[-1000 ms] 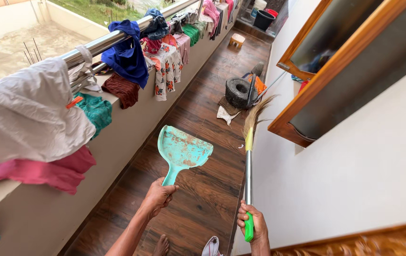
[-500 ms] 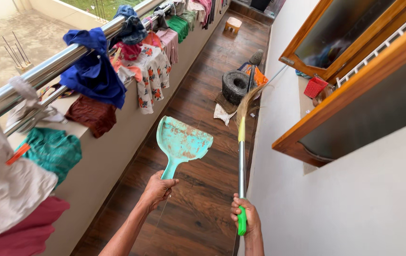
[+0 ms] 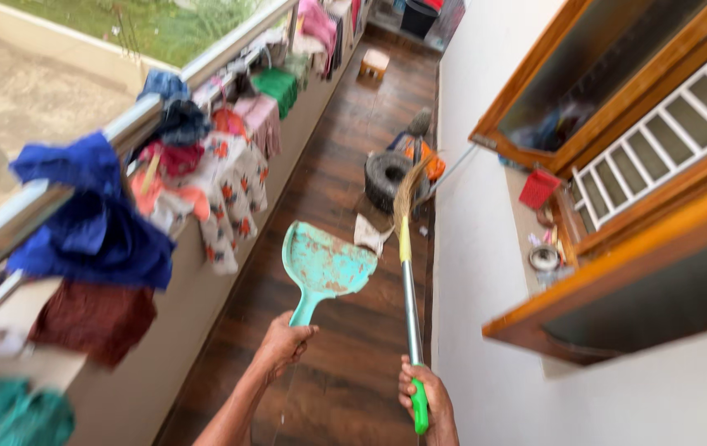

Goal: The person sweeps a balcony floor using a broom and collects debris into a dustpan while moving past various items including buckets and hanging clothes.

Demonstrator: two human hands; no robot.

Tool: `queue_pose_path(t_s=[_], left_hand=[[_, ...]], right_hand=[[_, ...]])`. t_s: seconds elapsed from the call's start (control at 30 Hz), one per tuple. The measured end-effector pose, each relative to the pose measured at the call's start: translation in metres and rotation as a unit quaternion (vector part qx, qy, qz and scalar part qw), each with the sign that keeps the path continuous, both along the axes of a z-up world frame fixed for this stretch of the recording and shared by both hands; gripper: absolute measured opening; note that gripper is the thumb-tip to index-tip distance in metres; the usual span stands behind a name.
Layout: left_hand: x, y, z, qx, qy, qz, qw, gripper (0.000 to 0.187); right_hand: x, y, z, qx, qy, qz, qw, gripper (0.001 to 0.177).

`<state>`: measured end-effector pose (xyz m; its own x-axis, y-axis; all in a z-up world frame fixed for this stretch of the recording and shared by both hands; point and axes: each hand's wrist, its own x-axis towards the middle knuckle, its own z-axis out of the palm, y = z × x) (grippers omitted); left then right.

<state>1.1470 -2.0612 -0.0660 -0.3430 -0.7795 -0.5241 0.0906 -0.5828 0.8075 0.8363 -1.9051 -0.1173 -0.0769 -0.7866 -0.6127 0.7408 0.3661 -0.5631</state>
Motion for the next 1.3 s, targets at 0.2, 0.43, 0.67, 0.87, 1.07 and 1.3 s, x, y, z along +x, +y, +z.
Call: queue_pose_path(t_s=[0.2,0.43,0.67,0.87,1.07,1.3], left_hand=[[-0.024,-0.121,0.002,0.023,-0.024,-0.026,0.999,0.023],[-0.055,-0.225,-0.006,0.015,-0.022,-0.044,0.999,0.026],[-0.098,-0.336,-0.044,0.019,-0.01,-0.056,0.998,0.025],[-0.158,-0.453,-0.032,0.008,-0.043,-0.066,0.997,0.026],[-0.2,-0.542,-0.044,0.02,-0.024,-0.058,0.998,0.03],[-0.251,-0.676,-0.08,0.029,-0.034,-0.066,0.997,0.028]], right_hand=[[-0.012,-0.091,-0.003,-0.018,-0.019,-0.04,0.999,0.037],[-0.039,-0.172,-0.009,0.0,0.009,-0.058,0.998,0.038],[-0.084,-0.29,-0.039,0.001,0.035,-0.056,0.998,0.038],[-0.136,-0.421,-0.048,0.002,-0.002,-0.048,0.999,0.038],[-0.175,-0.52,-0.052,-0.002,-0.029,-0.045,0.999,0.036],[-0.23,-0.642,-0.083,-0.005,-0.013,-0.032,0.999,0.035]])
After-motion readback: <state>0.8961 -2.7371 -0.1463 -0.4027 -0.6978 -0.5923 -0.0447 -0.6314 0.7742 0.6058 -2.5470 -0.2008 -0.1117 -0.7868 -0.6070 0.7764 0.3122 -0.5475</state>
